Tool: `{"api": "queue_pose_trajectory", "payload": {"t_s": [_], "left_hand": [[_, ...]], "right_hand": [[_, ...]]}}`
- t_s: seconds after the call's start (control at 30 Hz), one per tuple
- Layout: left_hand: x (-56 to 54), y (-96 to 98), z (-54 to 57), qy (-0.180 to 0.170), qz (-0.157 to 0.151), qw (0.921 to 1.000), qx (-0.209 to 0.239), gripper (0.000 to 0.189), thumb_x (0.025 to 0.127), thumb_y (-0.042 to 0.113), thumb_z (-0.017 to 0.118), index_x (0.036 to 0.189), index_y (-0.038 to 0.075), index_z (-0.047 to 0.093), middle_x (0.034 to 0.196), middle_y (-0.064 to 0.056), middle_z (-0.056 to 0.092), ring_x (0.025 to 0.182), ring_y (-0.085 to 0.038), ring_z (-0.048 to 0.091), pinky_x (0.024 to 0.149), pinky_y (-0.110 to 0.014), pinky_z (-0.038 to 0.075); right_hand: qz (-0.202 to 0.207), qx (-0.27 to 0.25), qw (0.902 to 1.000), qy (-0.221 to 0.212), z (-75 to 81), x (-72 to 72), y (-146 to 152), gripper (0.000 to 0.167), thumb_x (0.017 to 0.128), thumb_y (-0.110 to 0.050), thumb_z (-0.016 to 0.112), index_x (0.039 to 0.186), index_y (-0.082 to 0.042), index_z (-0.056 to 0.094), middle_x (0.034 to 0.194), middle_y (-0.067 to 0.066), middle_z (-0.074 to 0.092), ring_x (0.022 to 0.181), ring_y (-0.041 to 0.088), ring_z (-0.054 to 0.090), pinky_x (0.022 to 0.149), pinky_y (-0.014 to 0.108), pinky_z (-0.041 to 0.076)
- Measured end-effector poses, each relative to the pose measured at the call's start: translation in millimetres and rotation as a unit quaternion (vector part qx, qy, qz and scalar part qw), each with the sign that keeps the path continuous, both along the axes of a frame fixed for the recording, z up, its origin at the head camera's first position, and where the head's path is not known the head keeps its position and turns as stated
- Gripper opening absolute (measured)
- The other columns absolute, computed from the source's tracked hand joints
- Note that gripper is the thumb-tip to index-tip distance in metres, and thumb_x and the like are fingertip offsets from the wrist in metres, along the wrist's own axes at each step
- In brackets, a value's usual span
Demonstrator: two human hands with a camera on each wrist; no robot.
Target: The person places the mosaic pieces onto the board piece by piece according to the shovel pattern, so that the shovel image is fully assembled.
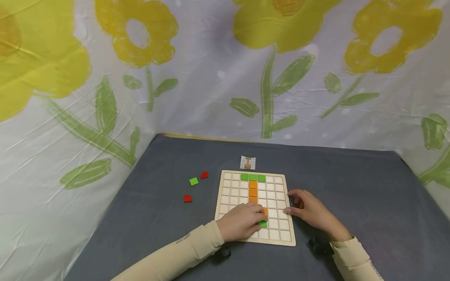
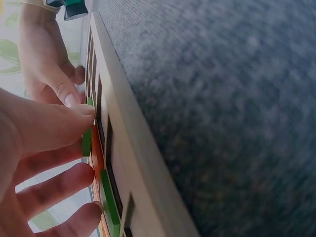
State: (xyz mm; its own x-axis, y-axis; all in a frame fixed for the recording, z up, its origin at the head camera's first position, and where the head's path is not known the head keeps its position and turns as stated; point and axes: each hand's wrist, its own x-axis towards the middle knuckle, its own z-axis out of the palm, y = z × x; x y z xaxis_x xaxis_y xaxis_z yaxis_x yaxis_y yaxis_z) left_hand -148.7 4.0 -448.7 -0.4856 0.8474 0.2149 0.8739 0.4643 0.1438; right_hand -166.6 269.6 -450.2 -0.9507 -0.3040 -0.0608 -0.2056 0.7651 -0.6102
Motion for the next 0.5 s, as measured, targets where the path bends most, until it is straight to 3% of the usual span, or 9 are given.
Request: {"api": "queue_pose_trajectory", "payload": {"t_s": [0.07, 0.17, 0.3, 0.5], "left_hand": [[-0.5, 0.7, -0.9, 0.003, -0.002, 1.0000, 0.000, 0.019, 0.091, 0.016, 0.064, 0.110, 0.016, 0.070, 0.105, 0.005, 0.063, 0.091, -0.009, 0.055, 0.075, -0.020, 0.045], [-0.9, 1.7, -1.4, 0.003, -0.006, 1.0000, 0.002, 0.018, 0.092, 0.017, 0.064, 0.109, 0.017, 0.070, 0.105, 0.006, 0.064, 0.089, -0.009, 0.055, 0.074, -0.020, 0.045], [-1.3, 2.9, -1.2, 0.012, -0.012, 0.9999, 0.004, 0.016, 0.092, 0.019, 0.064, 0.106, 0.018, 0.071, 0.104, 0.008, 0.064, 0.089, -0.008, 0.056, 0.075, -0.020, 0.046], [-1.0, 3.3, -0.1, 0.025, -0.008, 0.9997, 0.000, 0.013, 0.091, 0.020, 0.065, 0.103, 0.020, 0.071, 0.101, 0.008, 0.063, 0.085, -0.009, 0.054, 0.071, -0.021, 0.045]], "right_hand": [[0.006, 0.016, 0.9996, 0.024, -0.8, 2.1, -1.4, 0.066, 0.083, -0.038, 0.074, 0.135, -0.006, 0.049, 0.116, 0.017, 0.052, 0.099, 0.030, 0.050, 0.077, 0.044, 0.045], [0.017, 0.031, 0.9987, 0.037, -1.8, 4.9, -2.5, 0.073, 0.082, -0.040, 0.074, 0.140, -0.007, 0.045, 0.136, 0.024, 0.040, 0.121, 0.042, 0.036, 0.089, 0.059, 0.039], [0.035, 0.035, 0.9984, 0.026, -2.2, 7.0, -2.3, 0.078, 0.081, -0.041, 0.074, 0.143, -0.005, 0.042, 0.147, 0.025, 0.031, 0.130, 0.045, 0.025, 0.094, 0.064, 0.034], [0.047, 0.045, 0.9977, 0.020, 0.3, 6.5, -3.0, 0.079, 0.082, -0.042, 0.073, 0.144, -0.005, 0.041, 0.148, 0.023, 0.032, 0.131, 0.045, 0.024, 0.094, 0.064, 0.035]]}}
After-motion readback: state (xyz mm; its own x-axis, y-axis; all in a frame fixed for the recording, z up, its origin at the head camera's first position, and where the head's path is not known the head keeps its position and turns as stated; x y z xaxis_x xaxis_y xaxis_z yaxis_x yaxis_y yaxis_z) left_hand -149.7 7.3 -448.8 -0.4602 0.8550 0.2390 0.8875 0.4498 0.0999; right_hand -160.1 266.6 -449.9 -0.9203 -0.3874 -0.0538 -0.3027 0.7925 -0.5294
